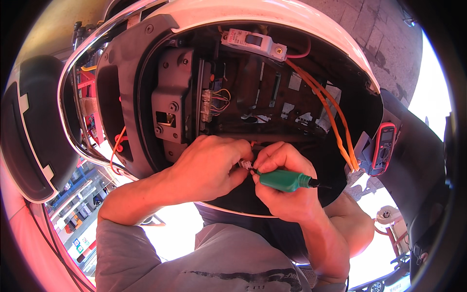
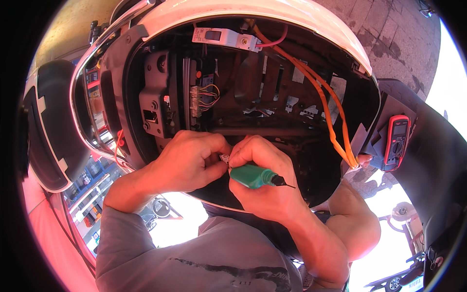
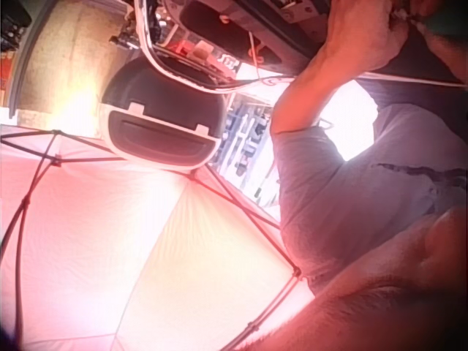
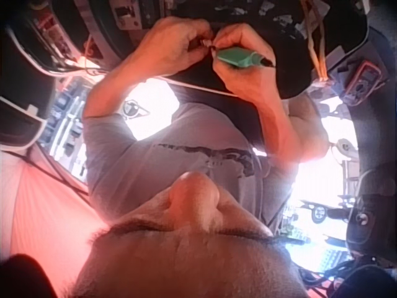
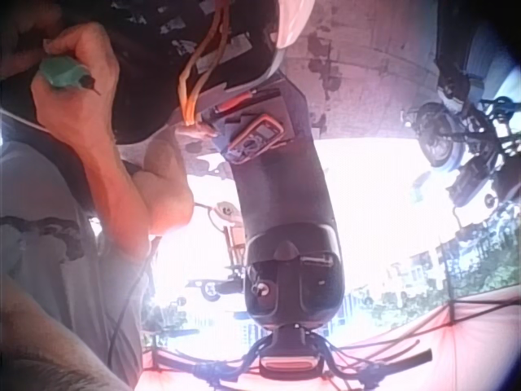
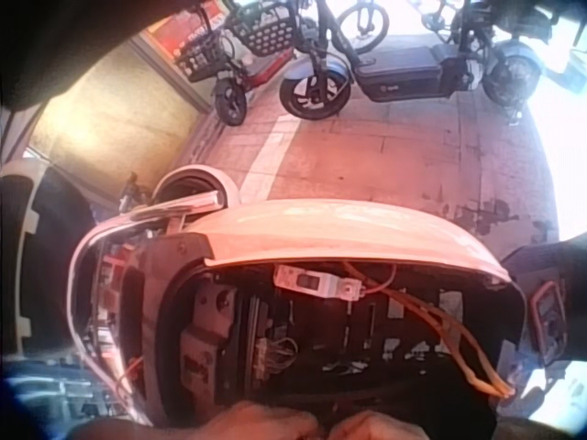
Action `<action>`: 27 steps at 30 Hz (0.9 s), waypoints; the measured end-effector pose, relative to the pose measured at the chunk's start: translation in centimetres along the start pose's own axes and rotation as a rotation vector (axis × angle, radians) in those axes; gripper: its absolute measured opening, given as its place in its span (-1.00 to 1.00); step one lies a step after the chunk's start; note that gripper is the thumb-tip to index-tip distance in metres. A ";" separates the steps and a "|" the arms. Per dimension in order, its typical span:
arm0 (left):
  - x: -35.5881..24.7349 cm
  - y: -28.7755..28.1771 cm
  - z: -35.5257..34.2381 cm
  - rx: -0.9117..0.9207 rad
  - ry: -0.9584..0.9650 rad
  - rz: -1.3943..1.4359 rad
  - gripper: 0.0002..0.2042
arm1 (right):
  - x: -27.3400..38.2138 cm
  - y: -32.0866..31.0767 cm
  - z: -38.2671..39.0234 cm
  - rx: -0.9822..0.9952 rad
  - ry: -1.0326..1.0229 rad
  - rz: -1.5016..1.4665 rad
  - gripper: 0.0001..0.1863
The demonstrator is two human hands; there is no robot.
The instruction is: The person uses a green-handled screwdriver to work on a small connector inside the open storage compartment of a white electric scooter. The person repeatedly tightens or adjusts the connector while seated on the scooter in an outdoor area.
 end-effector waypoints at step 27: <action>-0.2 0.1 0.3 -0.023 0.050 -0.038 -0.88 | 0.2 0.2 0.1 0.004 -0.009 0.008 -0.69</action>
Point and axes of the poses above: each hand's wrist, its own z-axis away from the middle knuckle, its own y-axis out of the palm, x = y × z, the point moved 5 cm from there along -z, towards the middle knuckle, and after that the axes turned 10 degrees about -z, right-handed, at the moved point
